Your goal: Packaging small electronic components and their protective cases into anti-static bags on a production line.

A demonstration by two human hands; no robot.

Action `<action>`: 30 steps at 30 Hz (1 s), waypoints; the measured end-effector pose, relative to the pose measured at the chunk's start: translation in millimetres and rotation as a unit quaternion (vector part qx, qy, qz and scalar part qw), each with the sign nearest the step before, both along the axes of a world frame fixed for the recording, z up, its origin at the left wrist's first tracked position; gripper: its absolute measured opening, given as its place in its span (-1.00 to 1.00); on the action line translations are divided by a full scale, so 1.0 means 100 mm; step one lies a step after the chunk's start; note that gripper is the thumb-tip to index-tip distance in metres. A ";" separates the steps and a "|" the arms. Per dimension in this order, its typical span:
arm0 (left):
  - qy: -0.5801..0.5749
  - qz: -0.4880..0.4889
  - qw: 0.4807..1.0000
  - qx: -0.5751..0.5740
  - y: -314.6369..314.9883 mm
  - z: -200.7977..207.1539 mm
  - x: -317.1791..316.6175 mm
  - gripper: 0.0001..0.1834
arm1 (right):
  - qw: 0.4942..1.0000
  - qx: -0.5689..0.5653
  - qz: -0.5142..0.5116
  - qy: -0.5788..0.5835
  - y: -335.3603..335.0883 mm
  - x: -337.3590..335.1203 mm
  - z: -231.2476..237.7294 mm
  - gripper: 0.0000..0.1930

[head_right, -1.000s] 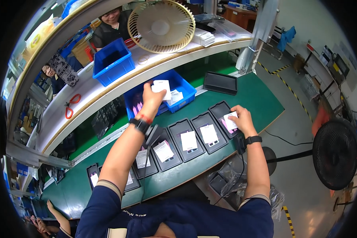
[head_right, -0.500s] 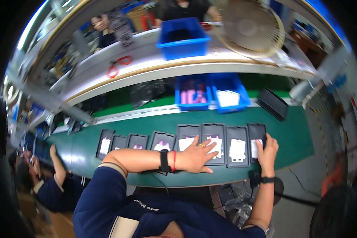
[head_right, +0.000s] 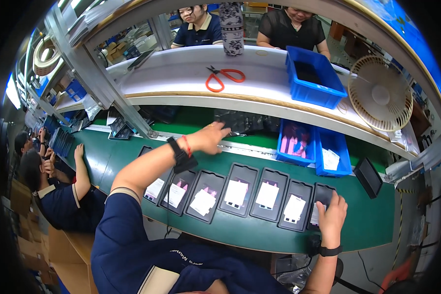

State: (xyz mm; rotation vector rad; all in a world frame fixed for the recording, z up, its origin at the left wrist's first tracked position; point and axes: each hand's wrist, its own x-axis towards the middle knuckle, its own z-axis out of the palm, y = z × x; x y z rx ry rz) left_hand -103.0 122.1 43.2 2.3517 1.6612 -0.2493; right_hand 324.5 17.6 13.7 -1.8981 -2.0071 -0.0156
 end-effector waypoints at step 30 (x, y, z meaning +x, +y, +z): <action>-0.043 0.109 0.990 0.085 -2.55 -0.57 -2.24 -0.05 | 0.884 -0.008 0.461 -0.075 1.20 -3.30 0.35 -0.68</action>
